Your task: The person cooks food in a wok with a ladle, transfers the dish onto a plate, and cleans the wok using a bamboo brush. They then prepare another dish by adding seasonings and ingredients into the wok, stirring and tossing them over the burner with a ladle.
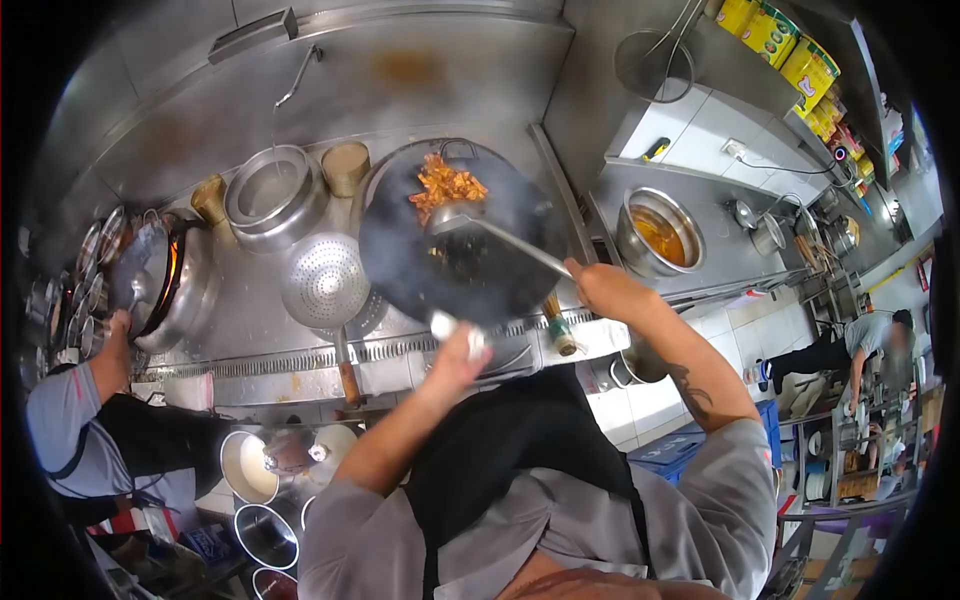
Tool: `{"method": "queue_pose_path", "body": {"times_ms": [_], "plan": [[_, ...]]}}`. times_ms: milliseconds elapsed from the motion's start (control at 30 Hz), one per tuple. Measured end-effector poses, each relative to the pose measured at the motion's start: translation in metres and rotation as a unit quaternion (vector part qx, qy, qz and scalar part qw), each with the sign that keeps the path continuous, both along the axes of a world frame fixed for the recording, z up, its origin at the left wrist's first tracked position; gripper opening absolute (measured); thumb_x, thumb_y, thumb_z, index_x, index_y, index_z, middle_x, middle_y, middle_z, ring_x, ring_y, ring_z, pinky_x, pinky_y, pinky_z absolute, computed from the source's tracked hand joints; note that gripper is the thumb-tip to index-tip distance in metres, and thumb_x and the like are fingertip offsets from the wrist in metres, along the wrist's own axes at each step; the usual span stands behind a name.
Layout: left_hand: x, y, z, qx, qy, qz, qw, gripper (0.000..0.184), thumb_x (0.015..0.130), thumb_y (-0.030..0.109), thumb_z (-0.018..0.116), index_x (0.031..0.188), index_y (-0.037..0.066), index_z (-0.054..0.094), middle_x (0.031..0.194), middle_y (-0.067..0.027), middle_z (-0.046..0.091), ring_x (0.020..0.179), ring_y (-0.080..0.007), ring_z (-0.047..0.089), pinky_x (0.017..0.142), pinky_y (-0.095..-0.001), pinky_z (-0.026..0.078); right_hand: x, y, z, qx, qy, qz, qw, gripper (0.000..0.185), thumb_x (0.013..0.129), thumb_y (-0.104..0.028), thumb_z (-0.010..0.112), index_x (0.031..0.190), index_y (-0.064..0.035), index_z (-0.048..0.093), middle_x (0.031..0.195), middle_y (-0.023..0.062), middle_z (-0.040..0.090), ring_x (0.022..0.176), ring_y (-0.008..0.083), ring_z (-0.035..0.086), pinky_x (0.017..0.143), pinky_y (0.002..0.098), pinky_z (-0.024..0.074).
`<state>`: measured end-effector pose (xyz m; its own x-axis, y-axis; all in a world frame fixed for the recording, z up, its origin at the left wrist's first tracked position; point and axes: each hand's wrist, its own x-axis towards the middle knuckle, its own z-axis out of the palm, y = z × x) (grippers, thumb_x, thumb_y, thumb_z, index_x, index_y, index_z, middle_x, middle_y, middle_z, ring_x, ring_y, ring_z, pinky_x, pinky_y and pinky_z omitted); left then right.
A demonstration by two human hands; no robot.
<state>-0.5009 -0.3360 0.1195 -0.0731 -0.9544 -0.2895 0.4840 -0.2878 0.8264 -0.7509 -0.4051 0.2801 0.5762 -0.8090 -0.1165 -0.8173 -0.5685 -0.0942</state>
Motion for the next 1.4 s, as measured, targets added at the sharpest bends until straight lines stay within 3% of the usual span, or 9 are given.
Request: {"method": "queue_pose_path", "body": {"times_ms": [67,200,433,600,833,900,933,1233,1400], "plan": [[0.021,-0.034,0.012,-0.218,-0.297,-0.001,0.93,0.019,0.094,0.027,0.053,0.107,0.012,0.054,0.086,-0.0039,0.06,0.074,-0.0187,0.057,0.053,-0.03,0.045,-0.005,0.007,0.002,0.026,0.009,-0.009,1.0,0.042,0.085,-0.008,0.051,0.124,0.0082,0.047,0.074,0.0252,0.062,0.071,0.0414,0.063,0.065,0.0483,0.0498],[0.014,-0.087,0.013,0.184,0.317,0.04,0.93,0.016,0.096,0.027,0.051,0.102,0.012,0.053,0.086,-0.0053,0.059,0.076,-0.0213,0.056,0.053,-0.0319,0.046,-0.018,0.01,0.018,0.078,0.029,0.006,0.997,0.047,0.084,-0.009,0.053,0.127,0.0081,0.046,0.077,0.0272,0.061,0.073,0.0416,0.063,0.068,0.0484,0.0499],[-0.014,-0.066,0.036,0.183,0.325,0.055,0.926,0.015,0.093,0.018,0.051,0.104,0.007,0.053,0.093,-0.0085,0.058,0.083,-0.019,0.056,0.057,-0.0262,0.046,-0.054,-0.006,0.035,0.145,0.014,0.021,0.989,0.048,0.084,-0.01,0.054,0.129,0.0043,0.047,0.081,0.0281,0.062,0.076,0.0413,0.064,0.072,0.0484,0.0494],[-0.005,-0.057,0.063,-0.25,-0.397,0.007,0.883,0.021,0.082,0.007,0.058,0.102,0.003,0.052,0.094,-0.0134,0.06,0.084,-0.0197,0.058,0.061,-0.0268,0.047,-0.053,-0.051,-0.001,0.134,0.03,0.031,0.99,0.034,0.087,-0.007,0.047,0.12,-0.0016,0.051,0.081,0.0219,0.063,0.078,0.0355,0.065,0.068,0.0471,0.0515],[-0.04,-0.028,-0.03,0.177,0.286,0.092,0.937,0.012,0.093,0.025,0.054,0.093,0.013,0.055,0.077,-0.003,0.058,0.07,-0.0177,0.056,0.052,-0.0291,0.046,-0.065,-0.033,-0.011,-0.023,0.032,0.08,0.996,0.036,0.082,0.001,0.049,0.116,0.0112,0.045,0.081,0.0249,0.063,0.071,0.0397,0.064,0.062,0.0469,0.0527],[-0.018,-0.058,-0.007,-0.036,-0.037,0.127,0.991,0.01,0.093,0.022,0.052,0.092,0.013,0.055,0.078,-0.003,0.058,0.07,-0.0176,0.056,0.051,-0.0285,0.044,-0.069,-0.028,-0.015,-0.022,0.019,0.068,0.997,0.04,0.082,0.001,0.049,0.12,0.0129,0.044,0.08,0.0264,0.062,0.071,0.0409,0.064,0.064,0.0478,0.052],[-0.006,-0.071,0.013,0.188,0.311,0.076,0.928,0.009,0.093,0.021,0.052,0.092,0.013,0.055,0.079,-0.003,0.058,0.071,-0.0176,0.056,0.051,-0.0284,0.044,-0.07,-0.025,-0.018,-0.022,-0.015,0.047,0.999,0.041,0.082,0.0,0.049,0.121,0.0135,0.044,0.08,0.0269,0.062,0.072,0.0414,0.064,0.065,0.048,0.0516],[-0.038,-0.042,0.055,0.131,0.032,0.168,0.977,0.02,0.091,0.019,0.054,0.109,0.01,0.054,0.093,-0.005,0.061,0.074,-0.0187,0.059,0.048,-0.0292,0.042,-0.059,-0.021,-0.045,-0.059,-0.303,-0.105,0.945,0.035,0.089,-0.01,0.05,0.121,0.0043,0.046,0.071,0.025,0.063,0.068,0.0376,0.065,0.063,0.0466,0.0511],[-0.039,-0.047,0.026,0.066,0.001,0.114,0.991,0.015,0.089,0.014,0.053,0.104,0.009,0.055,0.087,-0.0051,0.059,0.067,-0.0156,0.058,0.047,-0.0318,0.044,-0.005,0.013,-0.047,0.37,-0.458,-0.281,0.758,0.035,0.094,-0.018,0.054,0.123,0.0006,0.048,0.072,0.0063,0.055,0.056,0.0146,0.056,0.051,0.0302,0.0449]]}}
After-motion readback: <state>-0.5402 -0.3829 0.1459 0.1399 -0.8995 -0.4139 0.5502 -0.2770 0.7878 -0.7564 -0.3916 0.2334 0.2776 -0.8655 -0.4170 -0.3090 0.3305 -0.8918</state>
